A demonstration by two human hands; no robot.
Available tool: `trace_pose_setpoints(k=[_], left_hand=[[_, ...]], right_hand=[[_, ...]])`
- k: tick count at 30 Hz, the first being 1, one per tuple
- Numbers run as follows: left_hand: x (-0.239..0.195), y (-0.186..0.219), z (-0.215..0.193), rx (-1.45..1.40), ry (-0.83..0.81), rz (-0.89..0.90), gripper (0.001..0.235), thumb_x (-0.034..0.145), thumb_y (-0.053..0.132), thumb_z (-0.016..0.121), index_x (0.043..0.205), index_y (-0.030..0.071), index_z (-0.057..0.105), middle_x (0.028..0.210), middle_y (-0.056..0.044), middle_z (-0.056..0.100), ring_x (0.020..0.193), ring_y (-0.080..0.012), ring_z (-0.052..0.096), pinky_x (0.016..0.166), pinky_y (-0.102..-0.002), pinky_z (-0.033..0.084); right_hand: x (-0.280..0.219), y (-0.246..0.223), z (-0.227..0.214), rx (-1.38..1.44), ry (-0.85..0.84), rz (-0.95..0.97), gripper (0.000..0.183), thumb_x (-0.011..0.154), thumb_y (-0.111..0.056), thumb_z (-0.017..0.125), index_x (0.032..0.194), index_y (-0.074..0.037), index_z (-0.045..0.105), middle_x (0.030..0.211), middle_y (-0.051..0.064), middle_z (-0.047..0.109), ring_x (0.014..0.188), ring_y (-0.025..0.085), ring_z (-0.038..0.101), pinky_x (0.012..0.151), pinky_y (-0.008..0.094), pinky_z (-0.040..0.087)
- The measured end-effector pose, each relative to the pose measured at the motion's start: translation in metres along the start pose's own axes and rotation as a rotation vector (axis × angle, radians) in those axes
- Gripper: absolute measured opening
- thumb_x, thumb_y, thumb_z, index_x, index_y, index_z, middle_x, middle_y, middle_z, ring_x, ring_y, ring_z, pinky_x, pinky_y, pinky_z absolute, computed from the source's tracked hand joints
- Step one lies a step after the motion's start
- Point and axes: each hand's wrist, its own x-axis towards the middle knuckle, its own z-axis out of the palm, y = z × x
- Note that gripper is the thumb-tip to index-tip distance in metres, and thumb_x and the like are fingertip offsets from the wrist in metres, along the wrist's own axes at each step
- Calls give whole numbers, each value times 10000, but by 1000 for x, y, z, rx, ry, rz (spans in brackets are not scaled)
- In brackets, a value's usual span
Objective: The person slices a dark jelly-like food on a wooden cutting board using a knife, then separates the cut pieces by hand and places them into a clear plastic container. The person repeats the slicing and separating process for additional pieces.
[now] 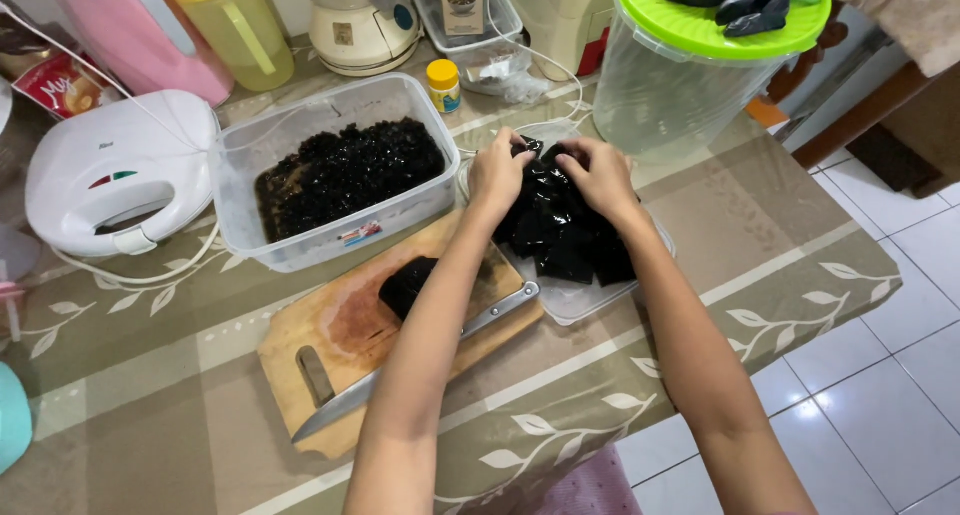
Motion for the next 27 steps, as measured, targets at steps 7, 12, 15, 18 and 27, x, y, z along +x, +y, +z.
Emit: trace_pose_setpoints(k=[7, 12, 15, 18, 27], left_hand=[[30, -36, 34, 343, 143, 141, 286, 905, 414, 747, 1060, 236, 586, 1117, -16, 634, 1174, -281, 582, 1010, -469, 445], [5, -24, 20, 280, 224, 225, 353, 913, 360, 759, 1150, 143, 614, 1144, -88, 505, 1154, -382, 579, 958, -534, 510], [-34, -10, -8, 157, 187, 304, 329, 958, 349, 692, 1206, 154, 599, 1160, -95, 516, 1144, -404, 610, 940, -524, 535], [-81, -6, -48, 43, 133, 341, 285, 981, 397, 657, 1185, 203, 617, 1115, -68, 549, 1090, -383, 650, 913, -515, 553], [-184, -79, -151, 100, 140, 126, 216, 1011, 381, 609, 1171, 247, 663, 1117, -60, 598, 995, -381, 685, 873, -509, 561]], right_hand=[[-10, -12, 0, -153, 39, -39, 293, 964, -354, 688, 1254, -315, 670, 1020, -8, 619, 1069, 262, 573, 932, 473, 373], [-11, -11, 2, -138, 40, -55, 188, 1040, -359, 584, 1176, -332, 710, 1081, 13, 549, 1125, 276, 523, 951, 458, 364], [-15, -10, -4, -109, 6, -58, 233, 1078, -354, 510, 1201, -300, 700, 1120, 79, 565, 1152, 328, 525, 981, 513, 369], [-20, -14, -9, -80, -1, -63, 246, 1085, -361, 514, 1215, -275, 704, 1126, 88, 578, 1147, 335, 534, 987, 548, 361], [-25, -16, -9, -81, 84, -130, 206, 1066, -328, 566, 1212, -290, 706, 1130, 68, 567, 1119, 319, 532, 959, 514, 372]])
